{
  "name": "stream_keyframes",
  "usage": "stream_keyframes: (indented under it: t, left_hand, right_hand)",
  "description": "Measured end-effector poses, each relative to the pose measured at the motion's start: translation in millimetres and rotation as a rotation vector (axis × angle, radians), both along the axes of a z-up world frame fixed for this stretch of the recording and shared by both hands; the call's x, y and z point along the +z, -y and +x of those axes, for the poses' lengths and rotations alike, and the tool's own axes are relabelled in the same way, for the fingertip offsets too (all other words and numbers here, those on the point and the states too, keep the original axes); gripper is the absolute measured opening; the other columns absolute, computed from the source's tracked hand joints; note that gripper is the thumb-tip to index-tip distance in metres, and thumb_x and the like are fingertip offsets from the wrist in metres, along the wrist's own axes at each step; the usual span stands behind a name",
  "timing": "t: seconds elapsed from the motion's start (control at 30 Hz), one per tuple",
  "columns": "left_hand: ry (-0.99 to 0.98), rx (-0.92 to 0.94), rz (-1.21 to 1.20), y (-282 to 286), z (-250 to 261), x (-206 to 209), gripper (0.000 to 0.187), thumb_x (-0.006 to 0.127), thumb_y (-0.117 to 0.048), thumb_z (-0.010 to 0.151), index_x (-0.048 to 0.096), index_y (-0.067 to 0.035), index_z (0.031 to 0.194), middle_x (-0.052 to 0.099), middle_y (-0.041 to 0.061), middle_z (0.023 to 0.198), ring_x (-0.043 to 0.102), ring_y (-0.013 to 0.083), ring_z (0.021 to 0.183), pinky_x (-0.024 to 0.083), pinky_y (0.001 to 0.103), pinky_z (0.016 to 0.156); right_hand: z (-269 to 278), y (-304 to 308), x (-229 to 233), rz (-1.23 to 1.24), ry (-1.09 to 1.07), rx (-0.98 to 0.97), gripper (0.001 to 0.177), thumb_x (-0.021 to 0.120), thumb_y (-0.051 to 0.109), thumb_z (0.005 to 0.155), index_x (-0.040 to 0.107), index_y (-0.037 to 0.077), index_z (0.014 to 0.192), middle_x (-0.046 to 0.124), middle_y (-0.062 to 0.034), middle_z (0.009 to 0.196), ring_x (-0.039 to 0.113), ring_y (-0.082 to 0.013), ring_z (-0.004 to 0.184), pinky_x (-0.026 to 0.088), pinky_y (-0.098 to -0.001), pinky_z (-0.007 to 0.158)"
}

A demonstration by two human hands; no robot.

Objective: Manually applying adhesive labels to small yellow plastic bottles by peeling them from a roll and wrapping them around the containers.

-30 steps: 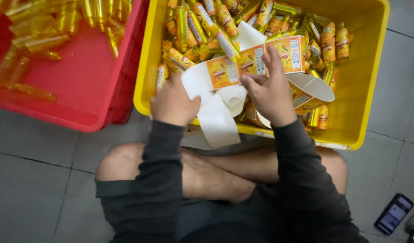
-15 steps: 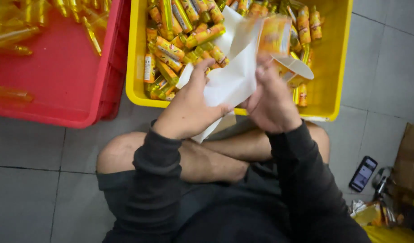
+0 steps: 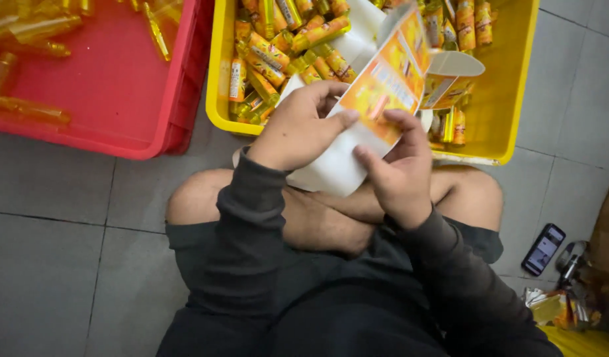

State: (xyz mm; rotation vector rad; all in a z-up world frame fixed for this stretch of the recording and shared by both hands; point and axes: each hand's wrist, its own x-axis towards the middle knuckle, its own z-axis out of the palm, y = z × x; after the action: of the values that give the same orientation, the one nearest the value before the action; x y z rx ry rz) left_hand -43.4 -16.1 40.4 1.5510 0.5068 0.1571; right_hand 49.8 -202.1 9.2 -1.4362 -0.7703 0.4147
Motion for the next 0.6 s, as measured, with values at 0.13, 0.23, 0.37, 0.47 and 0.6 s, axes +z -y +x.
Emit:
stream_keyframes:
  t: [0.13, 0.23, 0.37, 0.47, 0.6]
  left_hand:
    - [0.001, -0.023, 0.028, 5, -1, 7, 0.036, 0.073, -0.026, 0.084, 0.073, -0.019, 0.119, 0.076, -0.004, 0.082, 0.072, 0.0087, 0.075, 0.058, 0.027, 0.071]
    - [-0.008, -0.025, 0.150, 16, 0, 10, 0.021, 0.076, -0.031, 0.083, 0.077, -0.021, 0.101, 0.073, -0.005, 0.073, 0.070, 0.0116, 0.070, 0.055, 0.028, 0.066]
    - [0.036, -0.054, 0.234, 27, 4, 13, 0.020, 0.076, -0.034, 0.084, 0.079, -0.018, 0.095, 0.073, 0.000, 0.070, 0.071, 0.0156, 0.071, 0.055, 0.031, 0.066]
    - [0.064, -0.122, 0.181, 25, 1, 17, 0.022, 0.074, -0.032, 0.086, 0.079, -0.017, 0.101, 0.076, 0.000, 0.074, 0.072, 0.0125, 0.075, 0.056, 0.030, 0.071]
    - [0.103, -0.242, 0.228, 19, -8, 32, 0.027, 0.065, -0.020, 0.091, 0.077, -0.012, 0.114, 0.080, 0.010, 0.096, 0.076, 0.0288, 0.099, 0.056, 0.040, 0.087]
  right_hand:
    - [-9, 10, 23, -0.119, -0.001, 0.023, 0.071, 0.075, -0.005, 0.091, 0.031, 0.010, 0.145, 0.033, -0.0106, 0.142, 0.062, -0.0314, 0.115, 0.063, -0.0441, 0.093]
    - [0, 20, 46, -0.391, 0.819, -0.257, 0.067, 0.096, 0.027, 0.083, 0.060, 0.005, 0.135, 0.032, -0.0110, 0.124, 0.041, -0.0328, 0.121, 0.042, -0.0401, 0.103]
    - [12, 20, 48, -0.416, 0.951, -0.068, 0.043, 0.090, 0.023, 0.087, 0.073, 0.008, 0.123, 0.062, -0.0113, 0.118, 0.062, -0.0328, 0.113, 0.045, -0.0423, 0.097]
    - [20, 13, 50, -0.307, 0.886, -0.023, 0.038, 0.088, 0.017, 0.091, 0.072, 0.000, 0.121, 0.068, -0.0178, 0.113, 0.070, -0.0382, 0.103, 0.057, -0.0423, 0.086]
    - [23, 0, 71, -0.273, 0.878, 0.063, 0.033, 0.086, 0.006, 0.091, 0.071, -0.004, 0.118, 0.067, -0.0199, 0.119, 0.070, -0.0402, 0.103, 0.061, -0.0417, 0.082]
